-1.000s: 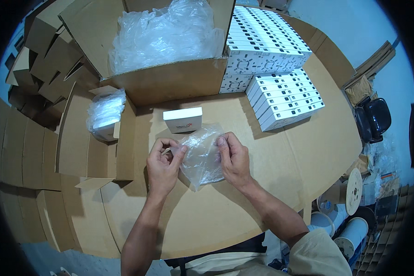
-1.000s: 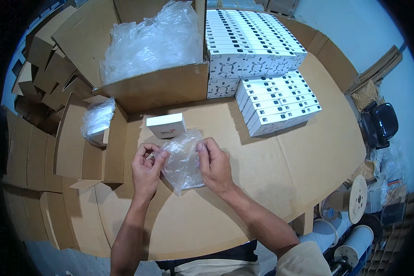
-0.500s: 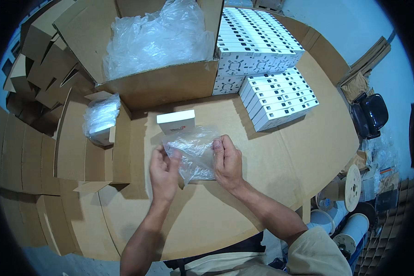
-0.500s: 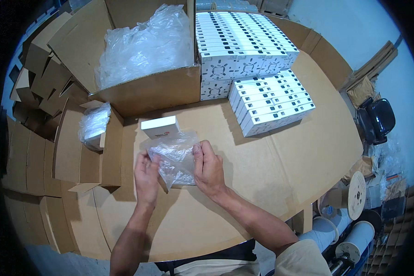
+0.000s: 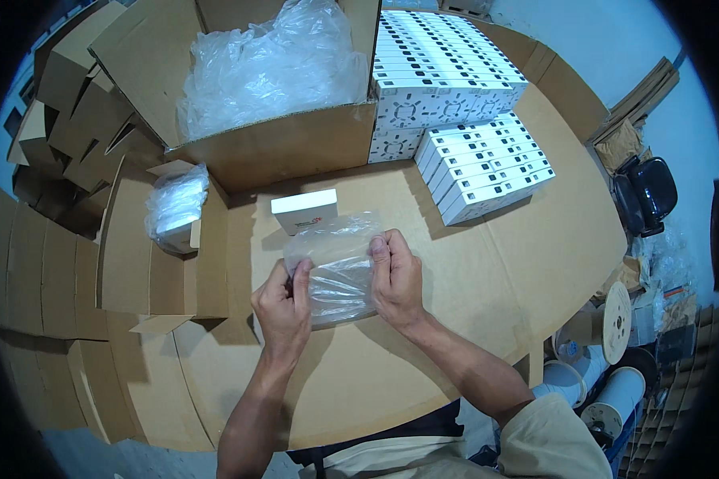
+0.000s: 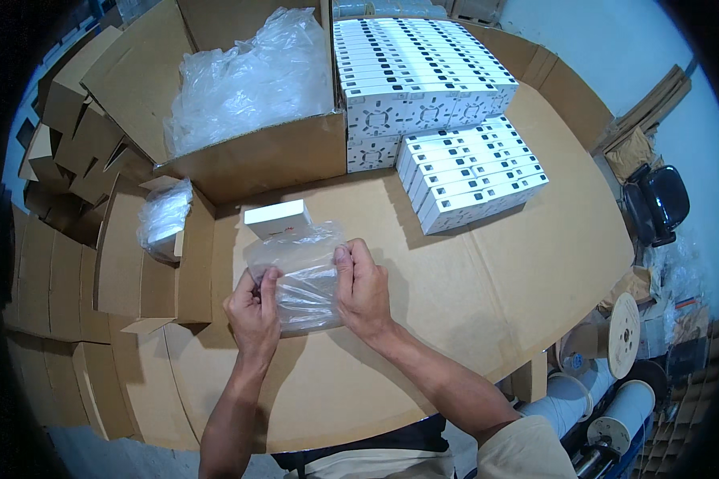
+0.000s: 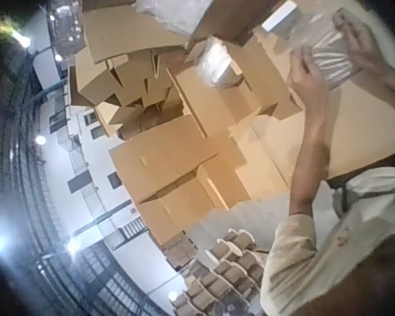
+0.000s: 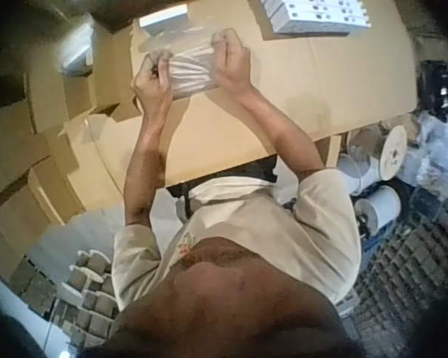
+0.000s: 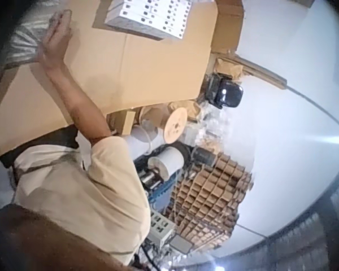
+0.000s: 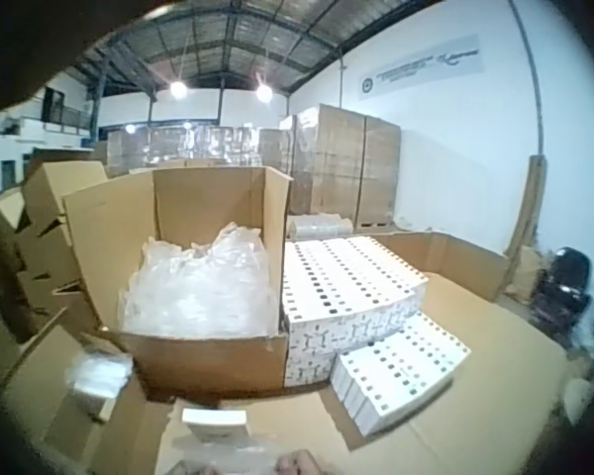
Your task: Packing small white boxes into plastic bags and larger cardboard boxes.
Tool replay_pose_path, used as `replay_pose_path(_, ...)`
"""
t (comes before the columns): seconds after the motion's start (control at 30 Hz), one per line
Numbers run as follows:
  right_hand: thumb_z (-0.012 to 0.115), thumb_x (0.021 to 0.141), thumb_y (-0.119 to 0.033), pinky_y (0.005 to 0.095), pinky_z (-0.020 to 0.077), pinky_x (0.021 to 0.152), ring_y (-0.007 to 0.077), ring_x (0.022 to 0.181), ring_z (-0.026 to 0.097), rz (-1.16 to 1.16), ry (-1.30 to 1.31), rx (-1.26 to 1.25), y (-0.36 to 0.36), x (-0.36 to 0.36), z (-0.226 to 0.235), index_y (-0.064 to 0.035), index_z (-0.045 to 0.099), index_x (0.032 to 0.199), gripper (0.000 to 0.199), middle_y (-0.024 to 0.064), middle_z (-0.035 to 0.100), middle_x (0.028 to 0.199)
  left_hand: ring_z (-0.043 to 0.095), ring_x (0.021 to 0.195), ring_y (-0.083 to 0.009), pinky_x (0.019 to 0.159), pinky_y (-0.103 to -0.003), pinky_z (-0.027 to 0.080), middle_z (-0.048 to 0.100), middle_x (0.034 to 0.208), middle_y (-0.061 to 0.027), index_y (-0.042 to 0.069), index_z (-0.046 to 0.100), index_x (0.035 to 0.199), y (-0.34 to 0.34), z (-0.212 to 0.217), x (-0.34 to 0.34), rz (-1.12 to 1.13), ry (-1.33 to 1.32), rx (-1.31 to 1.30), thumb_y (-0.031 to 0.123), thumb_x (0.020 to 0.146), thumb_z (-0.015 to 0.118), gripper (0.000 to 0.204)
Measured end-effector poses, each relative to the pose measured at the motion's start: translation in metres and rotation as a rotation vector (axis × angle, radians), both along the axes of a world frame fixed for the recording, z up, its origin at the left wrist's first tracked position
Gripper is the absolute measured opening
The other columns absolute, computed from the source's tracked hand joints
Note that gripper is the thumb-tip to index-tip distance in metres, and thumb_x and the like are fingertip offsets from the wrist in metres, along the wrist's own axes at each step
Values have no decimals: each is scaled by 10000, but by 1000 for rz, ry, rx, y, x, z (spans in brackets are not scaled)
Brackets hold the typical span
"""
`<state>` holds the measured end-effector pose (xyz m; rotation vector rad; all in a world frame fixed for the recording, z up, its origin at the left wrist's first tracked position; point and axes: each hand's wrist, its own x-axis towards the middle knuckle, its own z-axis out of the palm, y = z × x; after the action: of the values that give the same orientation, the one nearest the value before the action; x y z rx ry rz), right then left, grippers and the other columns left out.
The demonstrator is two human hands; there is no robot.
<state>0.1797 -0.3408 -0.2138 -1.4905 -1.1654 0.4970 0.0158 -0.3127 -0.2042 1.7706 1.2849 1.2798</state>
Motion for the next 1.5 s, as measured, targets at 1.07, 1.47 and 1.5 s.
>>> replay_pose_path(1.07, 589, 1051, -237, 298, 445, 525, 82, 562, 554, 89, 292, -102, -1, -6, 1, -2, 589, 839, 317, 53, 562, 601, 534, 709, -60, 625, -247, 447, 620, 823, 19, -2, 629, 945, 6, -13, 3, -32, -351, -334, 206, 1077, 536, 262)
replay_pose_path(1.47, 486, 1096, -271, 287, 392, 549, 80, 618, 448, 3, 131, 14, 0, -7, 0, 2, 602, 864, 377, 26, 523, 655, 514, 695, -54, 631, -241, 446, 582, 793, 23, 21, 600, 896, -1, 6, 3, 53, -443, -455, 218, 1075, 547, 272)
replay_pose_path(1.5, 517, 1081, -255, 313, 396, 529, 98, 581, 466, -11, 149, 1, 1, -6, 0, 5, 591, 854, 352, 61, 523, 632, 514, 695, -54, 631, -241, 446, 582, 793, 23, 21, 600, 896, -3, 5, 7, 56, -444, -454, 218, 1075, 547, 272)
